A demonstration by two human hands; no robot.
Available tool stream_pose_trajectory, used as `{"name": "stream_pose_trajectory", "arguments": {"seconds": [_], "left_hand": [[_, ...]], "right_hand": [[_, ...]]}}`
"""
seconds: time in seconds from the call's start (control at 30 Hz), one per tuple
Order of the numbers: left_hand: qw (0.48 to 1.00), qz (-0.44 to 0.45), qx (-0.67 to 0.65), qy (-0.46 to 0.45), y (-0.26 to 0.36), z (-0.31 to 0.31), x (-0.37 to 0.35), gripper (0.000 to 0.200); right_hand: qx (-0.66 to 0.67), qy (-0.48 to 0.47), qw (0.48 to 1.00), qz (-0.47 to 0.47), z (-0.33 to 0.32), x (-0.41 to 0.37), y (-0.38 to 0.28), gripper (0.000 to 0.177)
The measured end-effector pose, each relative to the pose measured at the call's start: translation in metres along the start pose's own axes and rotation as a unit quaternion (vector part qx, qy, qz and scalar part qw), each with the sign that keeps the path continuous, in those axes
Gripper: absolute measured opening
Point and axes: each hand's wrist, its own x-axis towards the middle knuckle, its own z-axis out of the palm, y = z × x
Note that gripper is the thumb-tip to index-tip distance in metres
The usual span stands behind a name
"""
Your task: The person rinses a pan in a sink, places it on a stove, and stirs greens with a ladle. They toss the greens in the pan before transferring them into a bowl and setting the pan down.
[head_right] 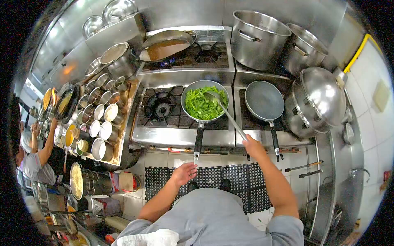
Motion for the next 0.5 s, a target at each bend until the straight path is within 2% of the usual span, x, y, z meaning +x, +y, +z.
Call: {"name": "stream_pose_trajectory", "arguments": {"seconds": [0.03, 0.1, 0.17, 0.2, 0.27, 0.33, 0.37, 0.43, 0.47, 0.5], "left_hand": [[1.000, -0.010, -0.015, 0.016, -0.001, -0.002, 0.001, 0.027], [1.000, -0.019, -0.009, 0.021, -0.009, -0.003, -0.002, 0.027], [0.999, -0.036, 0.002, 0.009, -0.015, -0.008, -0.004, 0.025], [0.999, -0.034, 0.002, 0.002, -0.016, -0.006, -0.007, 0.024], [1.000, -0.029, -0.005, 0.007, -0.019, -0.009, -0.012, 0.024], [1.000, -0.021, -0.014, 0.016, -0.017, -0.010, -0.016, 0.023], [1.000, -0.019, -0.017, 0.019, -0.017, -0.014, -0.018, 0.023], [0.999, -0.015, -0.035, 0.031, -0.022, -0.025, -0.020, 0.023], [0.999, -0.013, -0.037, 0.030, -0.024, -0.030, -0.022, 0.023], [0.999, -0.014, -0.035, 0.028, -0.024, -0.033, -0.023, 0.023]], "right_hand": [[-0.010, 0.014, 0.999, 0.038, 0.000, 0.000, -0.022, 0.051], [-0.003, 0.011, 0.999, 0.049, 0.023, 0.007, -0.039, 0.050], [0.102, -0.030, 0.994, 0.023, 0.009, 0.000, -0.055, 0.049], [0.099, -0.034, 0.994, 0.024, 0.010, -0.004, -0.050, 0.049], [0.057, 0.016, 0.997, -0.044, 0.007, -0.011, -0.031, 0.050], [0.021, -0.004, 0.997, -0.072, -0.019, -0.034, -0.022, 0.048], [0.021, -0.008, 0.997, -0.075, -0.038, -0.042, -0.027, 0.048], [-0.015, -0.100, 0.995, 0.003, -0.068, -0.053, -0.036, 0.047], [-0.014, -0.100, 0.995, 0.004, -0.056, -0.042, -0.022, 0.047], [-0.031, -0.046, 0.998, -0.032, -0.033, -0.021, -0.003, 0.046]]}}
